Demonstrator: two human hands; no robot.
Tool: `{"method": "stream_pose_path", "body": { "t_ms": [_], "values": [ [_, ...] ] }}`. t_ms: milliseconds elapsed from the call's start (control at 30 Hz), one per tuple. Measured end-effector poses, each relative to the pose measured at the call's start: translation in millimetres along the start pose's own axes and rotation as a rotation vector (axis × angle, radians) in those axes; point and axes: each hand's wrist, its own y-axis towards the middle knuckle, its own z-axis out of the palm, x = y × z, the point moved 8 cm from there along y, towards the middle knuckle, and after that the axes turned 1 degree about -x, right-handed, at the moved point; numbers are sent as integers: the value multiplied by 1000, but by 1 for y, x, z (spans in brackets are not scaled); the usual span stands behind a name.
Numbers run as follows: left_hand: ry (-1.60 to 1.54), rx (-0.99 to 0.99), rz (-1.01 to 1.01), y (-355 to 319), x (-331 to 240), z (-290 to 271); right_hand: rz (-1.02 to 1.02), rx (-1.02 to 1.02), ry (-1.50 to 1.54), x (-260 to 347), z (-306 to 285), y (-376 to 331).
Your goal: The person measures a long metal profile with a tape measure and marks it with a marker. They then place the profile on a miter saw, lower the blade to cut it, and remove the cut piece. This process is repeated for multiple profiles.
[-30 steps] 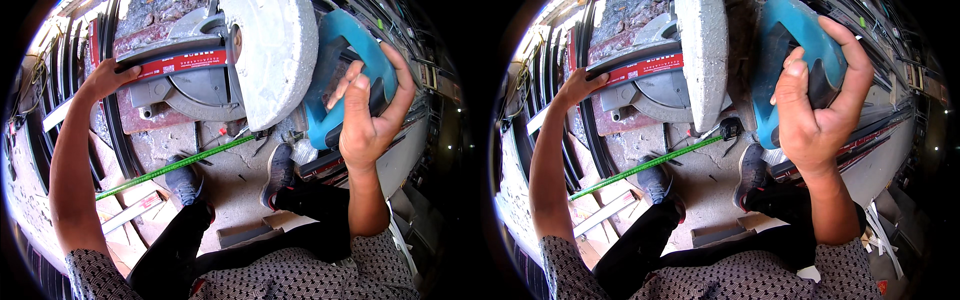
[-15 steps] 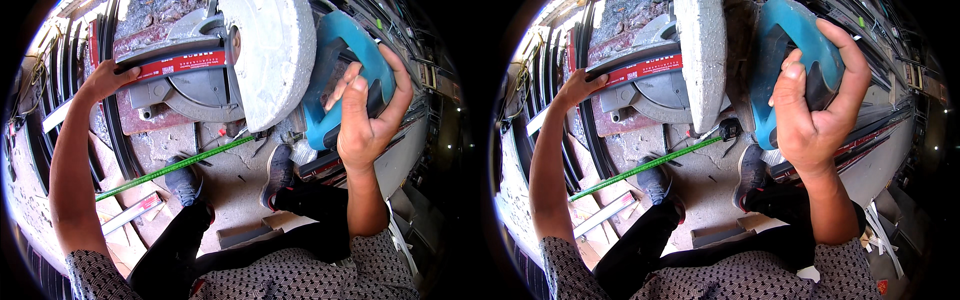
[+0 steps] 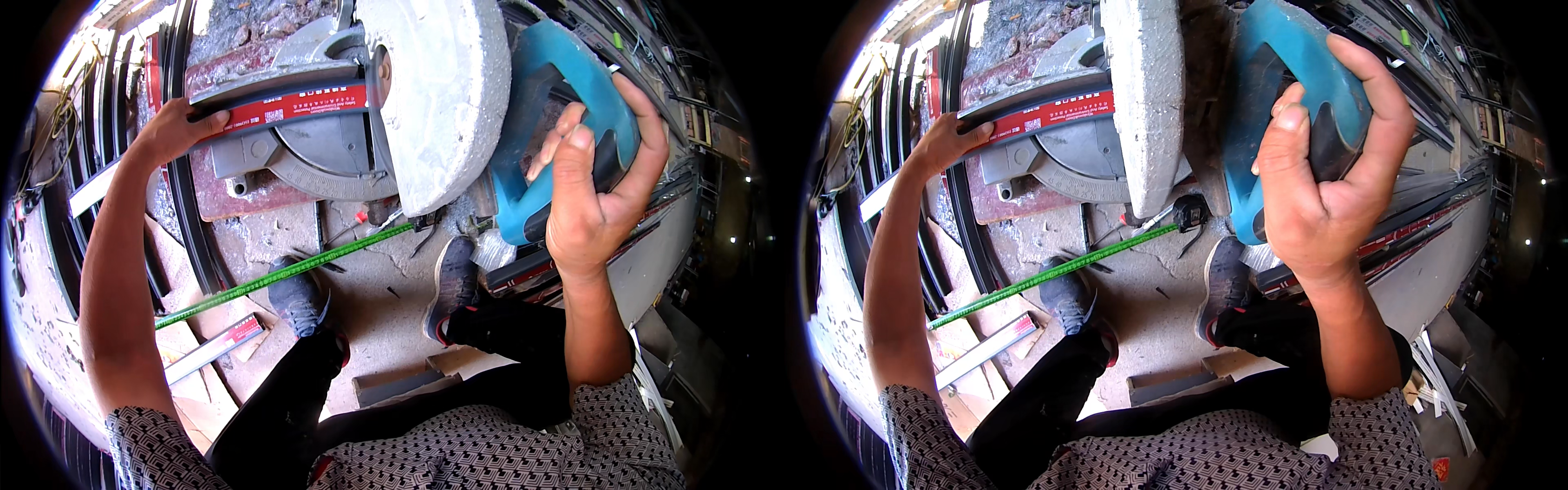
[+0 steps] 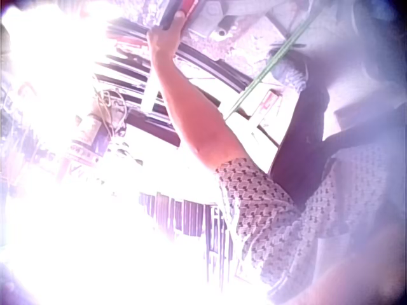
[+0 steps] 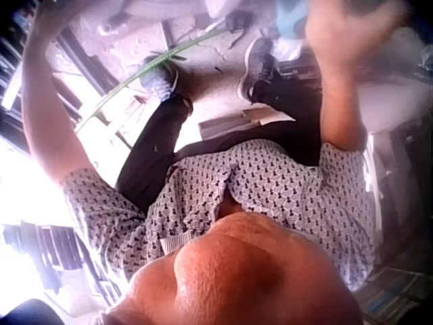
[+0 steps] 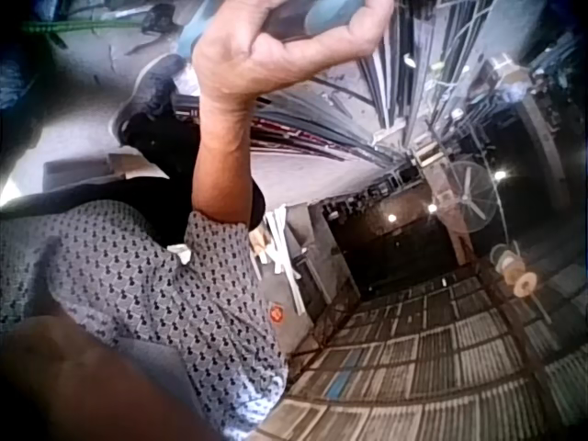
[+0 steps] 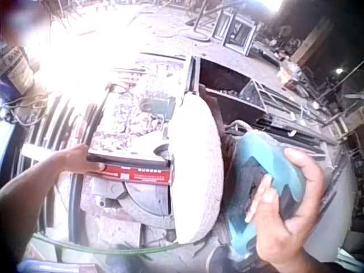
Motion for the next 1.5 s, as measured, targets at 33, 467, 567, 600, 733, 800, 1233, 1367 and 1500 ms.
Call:
{"method": "stream_pose_path", "body": {
  "t_ms": [33,467,567,600,733,800,1233,1367,1500],
  "values": [
    [0,0,0,0,0,0,-10,-14,24,-1,-1,0],
    [-1,-2,-2,-2,-4,-2,-5,-61,103,-7,-5,-2],
    [-1,-29,13,-4,-5,-3,-7,-83,62,-7,-7,-3],
    [-6,-23,15,-4,-5,-3,-4,-90,64,-8,-8,-4],
    [-29,-44,52,-2,-4,-2,-9,-103,67,-10,-8,-5],
    [-54,-69,79,-4,-6,-3,-18,-99,63,-9,-8,-5],
    [-65,-91,59,-3,1,-1,-28,-84,37,-7,-7,-5],
    [-17,-65,48,-3,1,-5,-4,-107,-4,-7,-4,-6],
    [-65,-50,111,-2,-9,-5,-87,-126,-126,-5,-8,-4]
  ]
}}
